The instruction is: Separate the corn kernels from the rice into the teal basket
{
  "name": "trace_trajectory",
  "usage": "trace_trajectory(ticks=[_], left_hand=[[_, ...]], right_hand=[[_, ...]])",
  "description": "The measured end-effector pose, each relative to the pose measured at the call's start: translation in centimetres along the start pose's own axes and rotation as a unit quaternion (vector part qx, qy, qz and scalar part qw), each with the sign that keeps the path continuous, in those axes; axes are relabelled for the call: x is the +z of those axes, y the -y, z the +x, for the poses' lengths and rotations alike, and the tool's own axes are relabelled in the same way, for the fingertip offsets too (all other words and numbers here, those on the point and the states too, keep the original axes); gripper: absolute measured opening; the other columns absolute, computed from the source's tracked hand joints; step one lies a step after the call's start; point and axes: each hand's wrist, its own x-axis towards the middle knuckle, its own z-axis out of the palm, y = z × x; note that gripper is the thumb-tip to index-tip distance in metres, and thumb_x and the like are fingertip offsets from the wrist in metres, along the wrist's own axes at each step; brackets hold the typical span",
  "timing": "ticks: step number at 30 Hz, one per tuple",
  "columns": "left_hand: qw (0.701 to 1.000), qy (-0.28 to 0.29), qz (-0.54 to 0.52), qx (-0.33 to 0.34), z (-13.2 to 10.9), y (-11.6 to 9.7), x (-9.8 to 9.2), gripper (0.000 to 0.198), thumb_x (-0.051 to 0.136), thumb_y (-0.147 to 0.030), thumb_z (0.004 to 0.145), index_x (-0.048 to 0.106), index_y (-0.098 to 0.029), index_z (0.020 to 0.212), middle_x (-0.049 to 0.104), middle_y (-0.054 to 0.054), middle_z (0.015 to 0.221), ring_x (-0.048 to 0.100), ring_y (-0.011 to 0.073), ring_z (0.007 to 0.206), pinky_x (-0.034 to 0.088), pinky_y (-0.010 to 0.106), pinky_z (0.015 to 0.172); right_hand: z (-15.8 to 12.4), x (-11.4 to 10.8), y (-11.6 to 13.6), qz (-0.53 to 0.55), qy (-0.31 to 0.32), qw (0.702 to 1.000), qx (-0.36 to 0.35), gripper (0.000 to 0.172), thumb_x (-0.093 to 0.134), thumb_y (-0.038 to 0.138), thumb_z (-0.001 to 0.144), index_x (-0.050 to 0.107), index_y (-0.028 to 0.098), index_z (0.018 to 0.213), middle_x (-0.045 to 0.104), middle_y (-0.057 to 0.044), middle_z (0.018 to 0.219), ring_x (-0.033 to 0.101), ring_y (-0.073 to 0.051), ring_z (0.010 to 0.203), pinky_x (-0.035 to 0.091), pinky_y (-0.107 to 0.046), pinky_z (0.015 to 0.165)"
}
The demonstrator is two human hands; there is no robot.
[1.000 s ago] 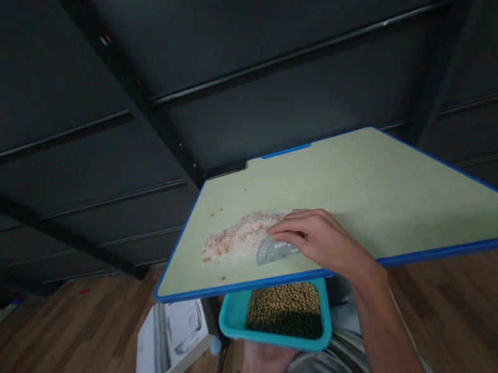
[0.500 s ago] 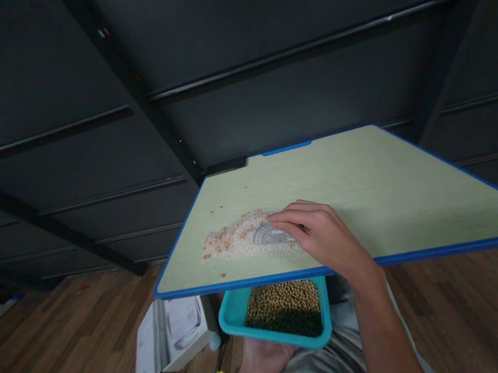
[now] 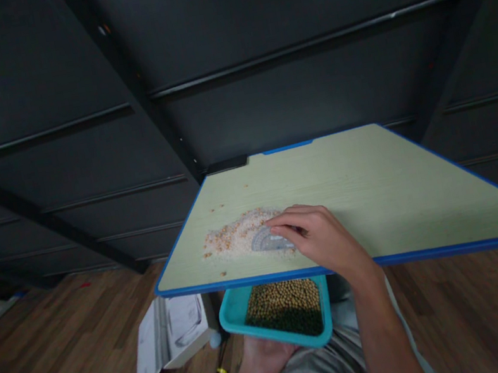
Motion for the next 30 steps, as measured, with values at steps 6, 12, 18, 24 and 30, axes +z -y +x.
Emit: trace_trajectory(ticks=[6,12,18,24,30], left_hand=[[1.0,0.017,0.003,-0.004,-0.1,0.0,0.3,0.047,0.042,-0.054,0.094,0.066,-0.029,0.126,0.059,0.002,0.14,0.055,0.032,0.131,0.034,0.056,0.114],[0.999,0.029,-0.014,-0.001,0.1,0.0,0.5,0.045,0.042,-0.051,0.095,0.07,-0.028,0.121,0.064,0.004,0.136,0.055,0.0299,0.131,0.034,0.054,0.114],[0.999,0.035,-0.004,-0.006,0.0,0.1,0.5,0.043,0.044,-0.05,0.094,0.072,-0.026,0.116,0.066,0.003,0.132,0.056,0.029,0.13,0.034,0.053,0.115],[1.0,0.022,0.003,-0.005,0.1,0.1,0.6,0.042,0.045,-0.05,0.094,0.072,-0.028,0.117,0.067,0.004,0.132,0.056,0.0286,0.13,0.034,0.051,0.114],[1.0,0.019,-0.012,-0.009,-0.1,-0.1,1.6,0.042,0.048,-0.048,0.093,0.072,-0.024,0.117,0.067,0.004,0.132,0.055,0.0261,0.131,0.029,0.045,0.119]], right_hand=[[0.0,0.0,0.4,0.011,0.002,1.0,0.0,0.018,0.063,0.022,0.093,0.078,0.027,0.102,0.078,-0.002,0.101,0.072,-0.019,0.093,0.055,-0.035,0.084],[-0.2,0.1,0.8,0.016,0.009,1.0,-0.002,0.016,0.065,0.022,0.092,0.078,0.027,0.101,0.078,-0.001,0.1,0.072,-0.018,0.092,0.055,-0.033,0.084],[0.0,0.1,0.6,0.003,-0.003,1.0,-0.009,0.018,0.064,0.02,0.094,0.077,0.027,0.103,0.078,-0.001,0.101,0.071,-0.018,0.093,0.054,-0.034,0.085],[-0.1,0.2,0.6,0.018,0.014,1.0,0.0,0.017,0.065,0.022,0.093,0.078,0.028,0.103,0.078,-0.001,0.102,0.072,-0.019,0.093,0.055,-0.035,0.085],[-0.1,0.1,1.2,0.027,0.03,0.999,0.001,0.016,0.067,0.022,0.092,0.078,0.027,0.102,0.078,0.0,0.1,0.072,-0.018,0.092,0.055,-0.033,0.083]])
